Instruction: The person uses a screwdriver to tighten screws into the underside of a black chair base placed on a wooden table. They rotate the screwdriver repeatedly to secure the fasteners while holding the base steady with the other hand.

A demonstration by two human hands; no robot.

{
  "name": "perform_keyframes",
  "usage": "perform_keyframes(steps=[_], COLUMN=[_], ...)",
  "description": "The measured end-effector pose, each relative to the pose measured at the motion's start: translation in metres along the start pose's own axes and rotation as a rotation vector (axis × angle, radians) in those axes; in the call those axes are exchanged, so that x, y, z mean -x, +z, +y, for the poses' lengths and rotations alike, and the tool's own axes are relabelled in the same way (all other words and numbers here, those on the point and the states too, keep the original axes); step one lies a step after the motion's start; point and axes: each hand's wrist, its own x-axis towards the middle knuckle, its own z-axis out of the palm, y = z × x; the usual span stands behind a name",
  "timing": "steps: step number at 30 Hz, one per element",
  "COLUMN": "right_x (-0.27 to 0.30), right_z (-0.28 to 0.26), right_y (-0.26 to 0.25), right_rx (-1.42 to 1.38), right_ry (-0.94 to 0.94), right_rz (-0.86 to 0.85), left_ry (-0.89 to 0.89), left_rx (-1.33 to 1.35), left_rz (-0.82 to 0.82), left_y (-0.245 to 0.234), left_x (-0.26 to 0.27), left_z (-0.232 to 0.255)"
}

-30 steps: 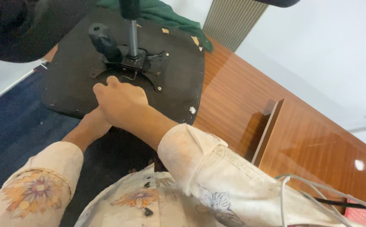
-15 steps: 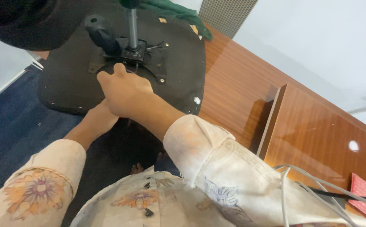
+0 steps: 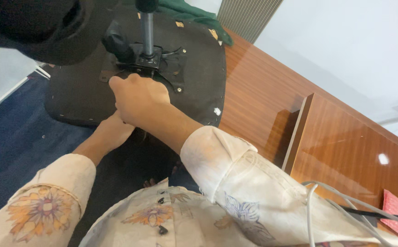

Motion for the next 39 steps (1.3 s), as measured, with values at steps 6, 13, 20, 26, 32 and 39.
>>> perform_keyframes(steps=[6, 13, 20, 26, 32, 39], right_x=[0.008, 0.010, 0.007, 0.009, 0.009, 0.002], right_z=[-0.004, -0.011, -0.004, 0.001, -0.005, -0.013], right_y=[0.001, 0.015, 0.014, 0.009, 0.003, -0.004], right_rx=[-0.071, -0.004, 0.024, -0.015, -0.011, 0.020], right_ry=[-0.030, -0.132, -0.030, -0.129, -0.031, -0.056], right_rz=[0.033, 0.142, 0.059, 0.104, 0.013, -0.031], left_ry=[0.185, 0.227, 0.054, 0.056, 0.121, 0.104], left_rx=[-0.029, -0.106, -0.126, 0.007, -0.091, -0.012], left_rz=[-0.004, -0.015, -0.062, -0.084, -0.054, -0.046], left_y=[0.007, 0.009, -0.001, -0.007, -0.001, 0.002], left_x=[-0.014, -0.018, -0.002, 0.008, -0.005, -0.006], left_z=[-0.021, -0.026, 0.001, 0.007, -0.003, -0.011])
